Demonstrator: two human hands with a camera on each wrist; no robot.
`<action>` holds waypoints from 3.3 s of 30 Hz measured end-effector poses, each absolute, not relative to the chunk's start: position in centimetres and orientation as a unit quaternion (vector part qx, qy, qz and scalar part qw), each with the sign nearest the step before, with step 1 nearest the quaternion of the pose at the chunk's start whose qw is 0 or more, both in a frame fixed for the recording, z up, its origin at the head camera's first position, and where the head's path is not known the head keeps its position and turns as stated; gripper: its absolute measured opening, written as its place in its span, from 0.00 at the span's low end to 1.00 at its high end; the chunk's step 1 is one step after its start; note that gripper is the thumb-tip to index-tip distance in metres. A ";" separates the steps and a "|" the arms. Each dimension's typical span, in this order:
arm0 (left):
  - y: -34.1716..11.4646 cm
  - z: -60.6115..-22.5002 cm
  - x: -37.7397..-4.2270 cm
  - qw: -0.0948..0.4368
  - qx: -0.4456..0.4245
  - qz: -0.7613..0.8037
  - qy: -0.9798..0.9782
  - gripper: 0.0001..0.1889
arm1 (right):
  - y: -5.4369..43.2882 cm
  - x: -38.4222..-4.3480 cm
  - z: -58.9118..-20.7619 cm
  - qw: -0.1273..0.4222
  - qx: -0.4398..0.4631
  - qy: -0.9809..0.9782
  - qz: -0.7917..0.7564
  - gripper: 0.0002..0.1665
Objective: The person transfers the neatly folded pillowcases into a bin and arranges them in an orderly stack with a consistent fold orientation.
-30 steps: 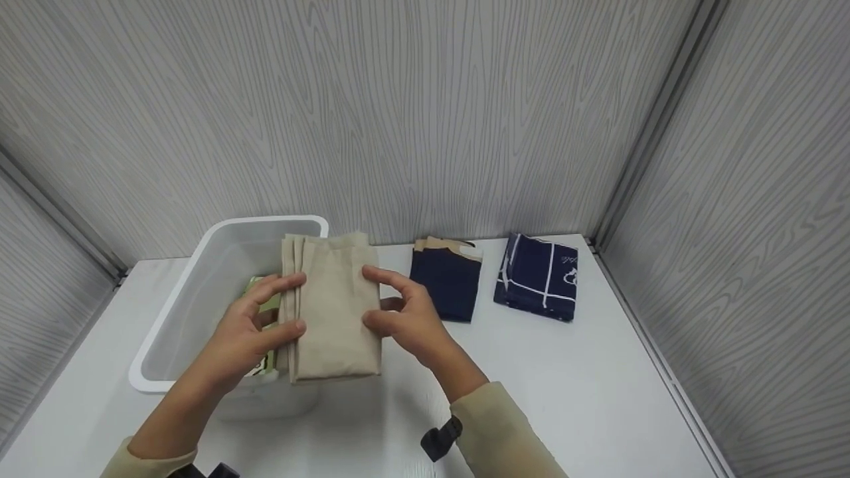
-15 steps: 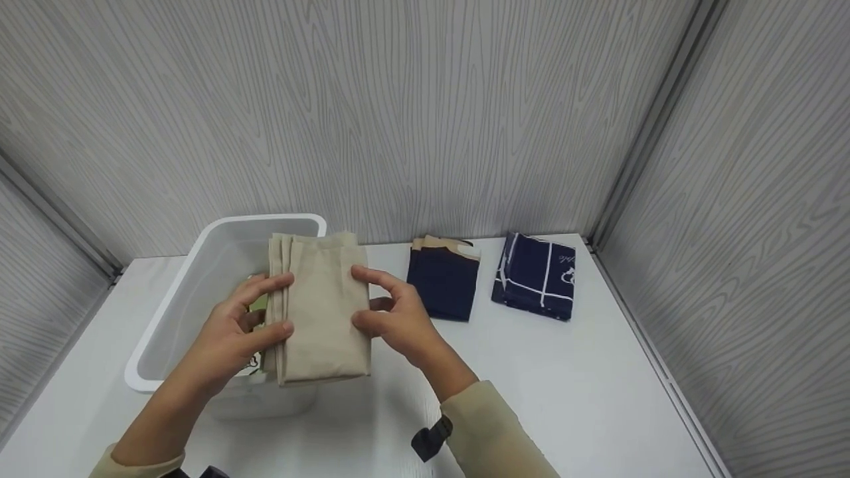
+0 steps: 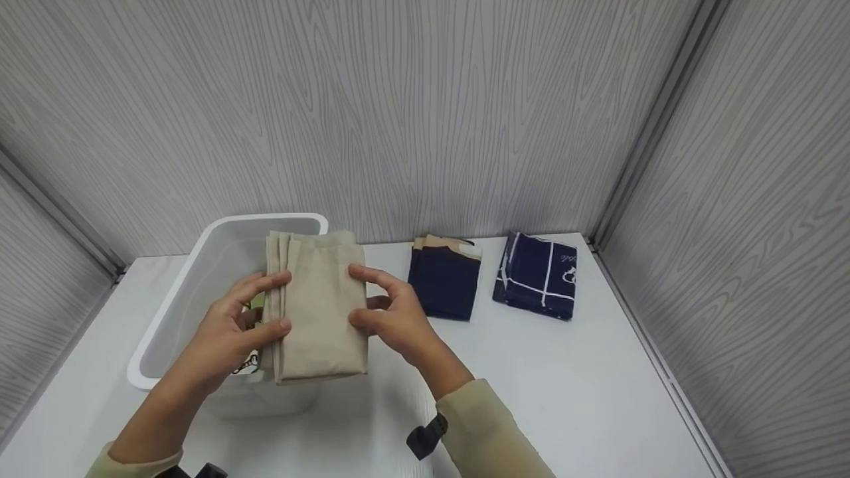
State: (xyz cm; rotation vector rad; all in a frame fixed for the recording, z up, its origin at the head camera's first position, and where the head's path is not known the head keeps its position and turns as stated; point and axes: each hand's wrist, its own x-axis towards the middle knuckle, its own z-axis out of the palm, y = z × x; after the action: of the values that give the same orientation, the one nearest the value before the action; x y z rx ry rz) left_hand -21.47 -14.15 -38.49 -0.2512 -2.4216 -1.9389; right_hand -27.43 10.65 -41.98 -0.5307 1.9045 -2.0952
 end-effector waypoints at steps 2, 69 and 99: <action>-14.2 -38.5 -21.5 0.011 -0.079 -0.622 -0.779 0.32 | 10.5 -27.5 -42.0 0.131 -0.182 0.653 -0.724 0.42; -17.3 -37.9 -22.3 -0.019 -0.072 -0.605 -0.793 0.34 | 7.4 -28.3 -41.8 0.151 -0.179 0.655 -0.718 0.42; -20.0 -37.8 -23.2 -0.033 -0.091 -0.610 -0.786 0.33 | 5.1 -28.8 -41.6 0.164 -0.187 0.647 -0.721 0.41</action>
State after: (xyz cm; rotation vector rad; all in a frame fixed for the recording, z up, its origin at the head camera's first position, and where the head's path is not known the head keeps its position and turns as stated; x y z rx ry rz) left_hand -23.15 -19.99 -37.76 -0.2933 -2.5225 -1.9582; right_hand -28.76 5.09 -41.64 -0.5322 1.8450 -2.0550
